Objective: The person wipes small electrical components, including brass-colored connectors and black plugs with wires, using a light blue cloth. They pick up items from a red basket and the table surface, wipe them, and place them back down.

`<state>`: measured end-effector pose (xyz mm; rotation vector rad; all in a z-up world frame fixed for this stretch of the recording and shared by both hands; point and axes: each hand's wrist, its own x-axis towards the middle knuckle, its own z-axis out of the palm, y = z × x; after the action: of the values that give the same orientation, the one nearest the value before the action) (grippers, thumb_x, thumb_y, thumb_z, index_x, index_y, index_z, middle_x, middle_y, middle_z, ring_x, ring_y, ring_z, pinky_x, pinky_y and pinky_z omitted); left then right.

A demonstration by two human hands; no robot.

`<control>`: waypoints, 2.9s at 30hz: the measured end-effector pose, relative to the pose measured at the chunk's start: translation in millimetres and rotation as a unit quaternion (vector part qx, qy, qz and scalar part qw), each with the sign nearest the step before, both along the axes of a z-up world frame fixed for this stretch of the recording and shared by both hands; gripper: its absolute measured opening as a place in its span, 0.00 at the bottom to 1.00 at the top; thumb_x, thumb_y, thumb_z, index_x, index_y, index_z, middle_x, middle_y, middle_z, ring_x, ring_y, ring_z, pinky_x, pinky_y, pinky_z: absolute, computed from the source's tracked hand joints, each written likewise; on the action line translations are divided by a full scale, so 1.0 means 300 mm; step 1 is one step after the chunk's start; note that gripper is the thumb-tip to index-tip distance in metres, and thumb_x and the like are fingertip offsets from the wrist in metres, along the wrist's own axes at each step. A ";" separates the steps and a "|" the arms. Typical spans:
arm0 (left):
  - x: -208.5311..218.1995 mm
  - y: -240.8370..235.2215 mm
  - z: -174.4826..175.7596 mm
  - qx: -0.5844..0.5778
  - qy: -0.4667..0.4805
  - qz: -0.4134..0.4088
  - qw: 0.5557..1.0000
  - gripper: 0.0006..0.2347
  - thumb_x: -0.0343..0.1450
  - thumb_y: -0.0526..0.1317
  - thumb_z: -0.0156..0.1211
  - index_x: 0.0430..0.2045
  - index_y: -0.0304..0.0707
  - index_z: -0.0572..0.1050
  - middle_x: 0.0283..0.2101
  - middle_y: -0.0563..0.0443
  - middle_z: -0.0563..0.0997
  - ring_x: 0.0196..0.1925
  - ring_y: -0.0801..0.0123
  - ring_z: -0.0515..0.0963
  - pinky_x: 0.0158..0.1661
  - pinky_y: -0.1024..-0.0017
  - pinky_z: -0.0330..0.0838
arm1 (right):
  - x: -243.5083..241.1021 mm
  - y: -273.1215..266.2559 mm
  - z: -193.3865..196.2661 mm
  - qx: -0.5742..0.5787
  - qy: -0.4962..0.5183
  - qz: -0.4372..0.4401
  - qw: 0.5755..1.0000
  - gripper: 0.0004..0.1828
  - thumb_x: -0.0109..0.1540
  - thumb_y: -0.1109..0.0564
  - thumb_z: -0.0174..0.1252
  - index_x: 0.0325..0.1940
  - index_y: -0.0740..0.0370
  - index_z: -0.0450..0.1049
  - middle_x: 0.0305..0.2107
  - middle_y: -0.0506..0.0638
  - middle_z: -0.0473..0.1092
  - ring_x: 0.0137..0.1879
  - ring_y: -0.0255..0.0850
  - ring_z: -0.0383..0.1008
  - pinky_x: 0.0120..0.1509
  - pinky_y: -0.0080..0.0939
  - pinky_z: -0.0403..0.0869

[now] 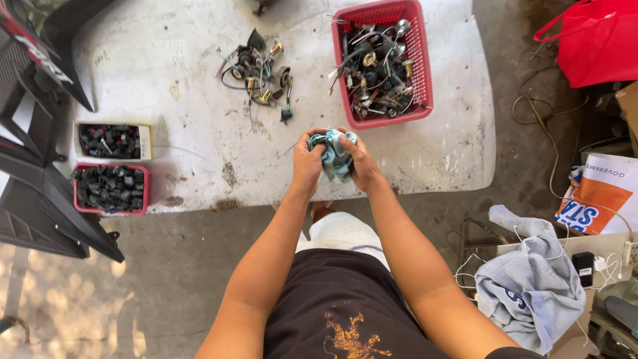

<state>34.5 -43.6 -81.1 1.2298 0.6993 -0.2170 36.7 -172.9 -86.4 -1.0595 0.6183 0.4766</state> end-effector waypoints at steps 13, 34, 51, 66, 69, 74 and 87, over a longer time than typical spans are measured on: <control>-0.113 0.175 -0.296 -0.019 0.068 0.073 0.995 0.11 0.65 0.28 0.58 0.37 0.41 0.81 0.35 0.49 0.85 0.33 0.77 0.81 0.34 0.78 0.76 | -0.045 0.192 -0.220 -0.135 0.026 -0.061 0.989 0.18 0.52 0.70 0.66 0.45 0.62 0.80 0.28 0.51 0.76 0.33 0.37 0.79 0.35 0.34 0.79; 0.062 0.537 -0.831 0.037 0.212 -0.277 0.936 0.17 0.63 0.51 0.64 0.44 0.49 0.79 0.40 0.41 0.83 0.41 0.55 0.84 0.31 0.68 0.85 | 0.153 0.450 -0.851 -0.353 0.099 0.073 0.927 0.20 0.62 0.33 0.66 0.46 0.47 0.81 0.39 0.49 0.78 0.51 0.43 0.78 0.58 0.46 0.74; 0.033 0.549 -0.712 -0.009 0.109 -0.162 0.981 0.20 0.69 0.47 0.49 0.54 0.47 0.77 0.46 0.51 0.81 0.49 0.67 0.75 0.45 0.72 0.75 | 0.226 0.458 -0.632 -0.230 0.002 0.103 0.968 0.25 0.62 0.59 0.63 0.62 0.50 0.69 0.38 0.50 0.76 0.43 0.33 0.77 0.51 0.35 0.76; 0.105 0.317 -0.184 -0.125 -0.079 -0.068 0.987 0.13 0.79 0.40 0.56 0.55 0.35 0.77 0.49 0.43 0.84 0.51 0.70 0.81 0.52 0.71 0.77 | 0.121 0.243 0.038 -0.179 -0.235 0.141 0.945 0.23 0.63 0.54 0.66 0.62 0.52 0.71 0.40 0.51 0.77 0.44 0.33 0.76 0.51 0.38 0.77; 0.066 0.289 -0.057 -0.176 -0.092 -0.027 0.980 0.12 0.77 0.40 0.59 0.50 0.32 0.78 0.44 0.43 0.85 0.45 0.66 0.84 0.47 0.70 0.80 | 0.085 0.228 0.187 -0.180 -0.306 0.148 0.923 0.34 0.56 0.58 0.74 0.65 0.55 0.71 0.40 0.53 0.78 0.46 0.36 0.76 0.58 0.42 0.75; 0.017 0.256 0.037 -0.229 -0.104 0.010 0.968 0.09 0.76 0.40 0.60 0.42 0.31 0.79 0.39 0.39 0.85 0.40 0.62 0.86 0.44 0.68 0.81 | 0.018 0.227 0.349 -0.206 -0.340 0.109 0.911 0.30 0.51 0.60 0.78 0.57 0.56 0.79 0.35 0.53 0.80 0.44 0.35 0.80 0.53 0.38 0.78; 0.078 0.277 0.401 -0.263 -0.165 0.014 0.950 0.09 0.75 0.39 0.59 0.37 0.28 0.79 0.33 0.43 0.85 0.34 0.69 0.86 0.36 0.78 0.80 | 0.066 0.274 0.523 -0.243 -0.487 0.057 0.837 0.24 0.45 0.64 0.81 0.44 0.61 0.83 0.37 0.55 0.81 0.50 0.45 0.81 0.55 0.41 0.77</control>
<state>57.7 39.6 39.2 0.7176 0.3329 -0.1543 56.6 -90.6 70.4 -1.6424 -0.2682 -0.1784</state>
